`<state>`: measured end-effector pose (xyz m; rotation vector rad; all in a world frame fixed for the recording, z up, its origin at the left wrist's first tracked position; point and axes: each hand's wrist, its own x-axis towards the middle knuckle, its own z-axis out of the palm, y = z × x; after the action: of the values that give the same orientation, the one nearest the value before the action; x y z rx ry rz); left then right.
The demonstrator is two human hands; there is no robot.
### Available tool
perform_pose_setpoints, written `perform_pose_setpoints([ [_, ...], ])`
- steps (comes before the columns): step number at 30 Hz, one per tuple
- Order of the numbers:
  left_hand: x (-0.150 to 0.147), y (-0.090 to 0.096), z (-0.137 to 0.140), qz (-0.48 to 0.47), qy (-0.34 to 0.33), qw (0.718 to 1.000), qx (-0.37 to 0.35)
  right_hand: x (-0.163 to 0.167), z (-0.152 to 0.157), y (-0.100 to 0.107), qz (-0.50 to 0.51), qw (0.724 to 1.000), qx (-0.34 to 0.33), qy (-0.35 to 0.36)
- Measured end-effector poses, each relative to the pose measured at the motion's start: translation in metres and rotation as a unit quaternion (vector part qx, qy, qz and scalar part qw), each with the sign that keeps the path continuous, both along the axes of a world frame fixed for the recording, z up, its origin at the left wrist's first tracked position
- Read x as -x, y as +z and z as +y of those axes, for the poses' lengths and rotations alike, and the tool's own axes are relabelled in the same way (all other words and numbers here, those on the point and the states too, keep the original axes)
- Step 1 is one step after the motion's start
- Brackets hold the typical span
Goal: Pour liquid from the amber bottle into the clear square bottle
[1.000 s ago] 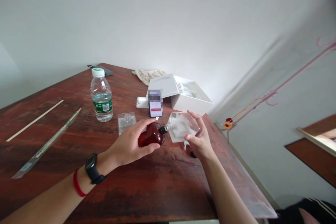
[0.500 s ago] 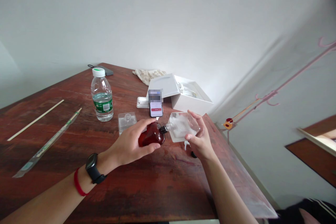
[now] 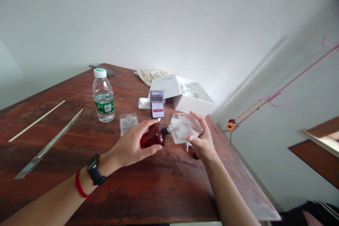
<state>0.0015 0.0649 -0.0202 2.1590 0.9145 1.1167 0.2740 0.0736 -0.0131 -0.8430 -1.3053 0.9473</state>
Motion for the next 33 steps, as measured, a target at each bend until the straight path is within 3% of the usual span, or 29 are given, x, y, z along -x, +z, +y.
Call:
perform_pose_setpoints([
  [33, 0.0002, 0.0001, 0.0000, 0.001, 0.000, 1.000, 0.001, -0.0004, -0.0015, -0.0009, -0.001, 1.000, -0.013, 0.009],
])
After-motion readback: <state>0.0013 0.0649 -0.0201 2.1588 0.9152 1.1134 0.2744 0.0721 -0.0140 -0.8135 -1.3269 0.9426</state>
